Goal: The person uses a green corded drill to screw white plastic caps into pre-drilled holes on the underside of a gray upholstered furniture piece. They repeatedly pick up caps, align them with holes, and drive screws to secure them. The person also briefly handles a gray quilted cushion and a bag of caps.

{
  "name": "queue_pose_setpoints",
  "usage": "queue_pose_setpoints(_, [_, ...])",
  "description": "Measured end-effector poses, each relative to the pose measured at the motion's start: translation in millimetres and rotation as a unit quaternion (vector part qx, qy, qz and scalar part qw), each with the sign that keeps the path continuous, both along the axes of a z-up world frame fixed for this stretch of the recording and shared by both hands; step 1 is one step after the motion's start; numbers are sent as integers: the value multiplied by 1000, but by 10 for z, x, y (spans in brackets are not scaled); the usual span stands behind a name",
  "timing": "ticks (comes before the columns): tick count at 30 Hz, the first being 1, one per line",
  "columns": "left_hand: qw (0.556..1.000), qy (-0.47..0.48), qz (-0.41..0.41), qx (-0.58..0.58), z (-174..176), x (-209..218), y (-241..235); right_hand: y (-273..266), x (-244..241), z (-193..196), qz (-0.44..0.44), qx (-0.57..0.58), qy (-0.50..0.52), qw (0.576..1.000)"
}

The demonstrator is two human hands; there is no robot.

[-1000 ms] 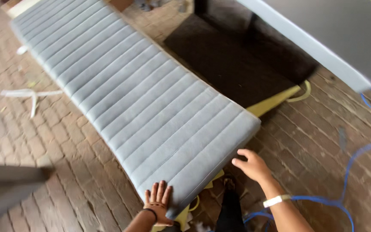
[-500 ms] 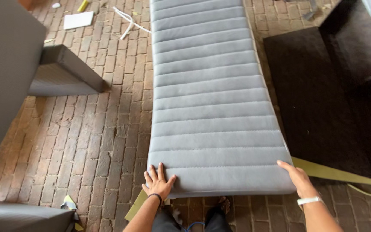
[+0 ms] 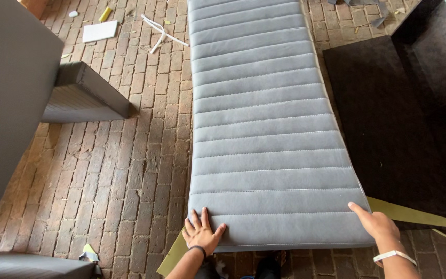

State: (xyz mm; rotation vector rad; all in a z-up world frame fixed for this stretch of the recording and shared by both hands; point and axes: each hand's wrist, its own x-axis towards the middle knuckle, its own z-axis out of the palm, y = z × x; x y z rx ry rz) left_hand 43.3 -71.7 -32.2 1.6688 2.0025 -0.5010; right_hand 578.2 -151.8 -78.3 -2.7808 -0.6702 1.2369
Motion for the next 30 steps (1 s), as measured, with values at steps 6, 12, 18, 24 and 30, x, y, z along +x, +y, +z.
queue_pose_setpoints(6, [958, -76, 226, 157, -69, 89, 527, 84, 41, 204, -129, 90, 164, 974])
queue_pose_setpoints(12, [959, -32, 217, 180, -298, 53, 641, 2, -23, 85, -178, 76, 110, 975])
queue_pose_setpoints(18, [962, -37, 224, 150, -423, -156, 709, -125, -48, -67, -188, 90, 32, 978])
queue_pose_setpoints(24, [961, -56, 214, 169, -857, -1086, 807, -66, -813, 362, -35, -5, -131, 991])
queue_pose_setpoints(30, [969, -72, 222, 77, -1091, -2049, 1104, -68, -1873, 1258, 87, 2, -136, 987])
